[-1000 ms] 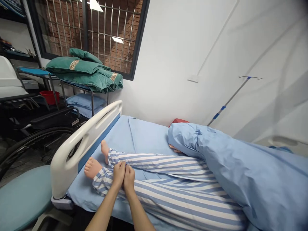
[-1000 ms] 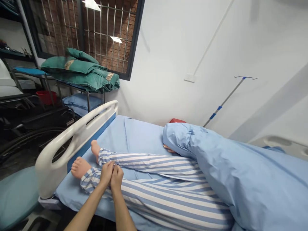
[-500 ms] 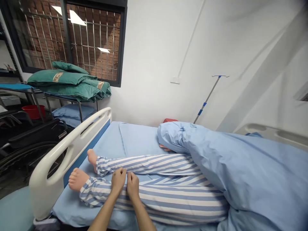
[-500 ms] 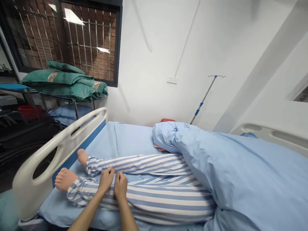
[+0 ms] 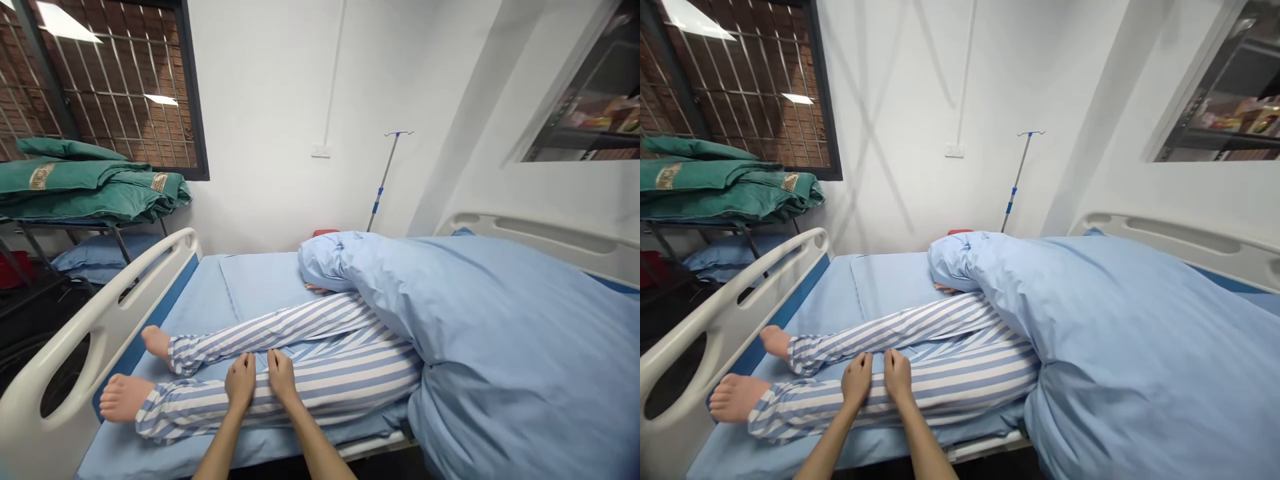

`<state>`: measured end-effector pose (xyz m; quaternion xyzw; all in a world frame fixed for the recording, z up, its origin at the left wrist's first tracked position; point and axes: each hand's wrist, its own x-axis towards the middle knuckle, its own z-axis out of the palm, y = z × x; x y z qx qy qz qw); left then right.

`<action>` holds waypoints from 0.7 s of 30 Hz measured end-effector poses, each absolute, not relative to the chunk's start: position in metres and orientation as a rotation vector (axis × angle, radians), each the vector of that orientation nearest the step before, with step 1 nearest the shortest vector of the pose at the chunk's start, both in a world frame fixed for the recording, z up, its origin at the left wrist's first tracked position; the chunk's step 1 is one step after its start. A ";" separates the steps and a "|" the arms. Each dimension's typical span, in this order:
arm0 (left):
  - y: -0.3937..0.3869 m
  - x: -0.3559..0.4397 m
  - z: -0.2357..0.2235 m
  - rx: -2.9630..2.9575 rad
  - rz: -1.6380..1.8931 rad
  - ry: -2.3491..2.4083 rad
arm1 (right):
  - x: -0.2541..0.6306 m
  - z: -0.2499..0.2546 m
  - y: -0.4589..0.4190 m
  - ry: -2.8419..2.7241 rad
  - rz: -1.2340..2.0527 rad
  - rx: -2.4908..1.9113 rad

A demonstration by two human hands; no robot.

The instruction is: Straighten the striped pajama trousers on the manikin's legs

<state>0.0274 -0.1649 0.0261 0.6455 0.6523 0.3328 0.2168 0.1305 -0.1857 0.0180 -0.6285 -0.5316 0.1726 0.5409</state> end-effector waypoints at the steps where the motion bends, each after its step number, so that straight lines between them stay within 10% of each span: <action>1: -0.165 0.035 0.028 1.774 0.961 1.765 | 0.134 0.016 -0.187 -1.230 0.423 -1.500; 21: -0.188 0.147 0.036 1.784 1.070 1.412 | 0.232 0.017 -0.212 -1.209 0.387 -1.529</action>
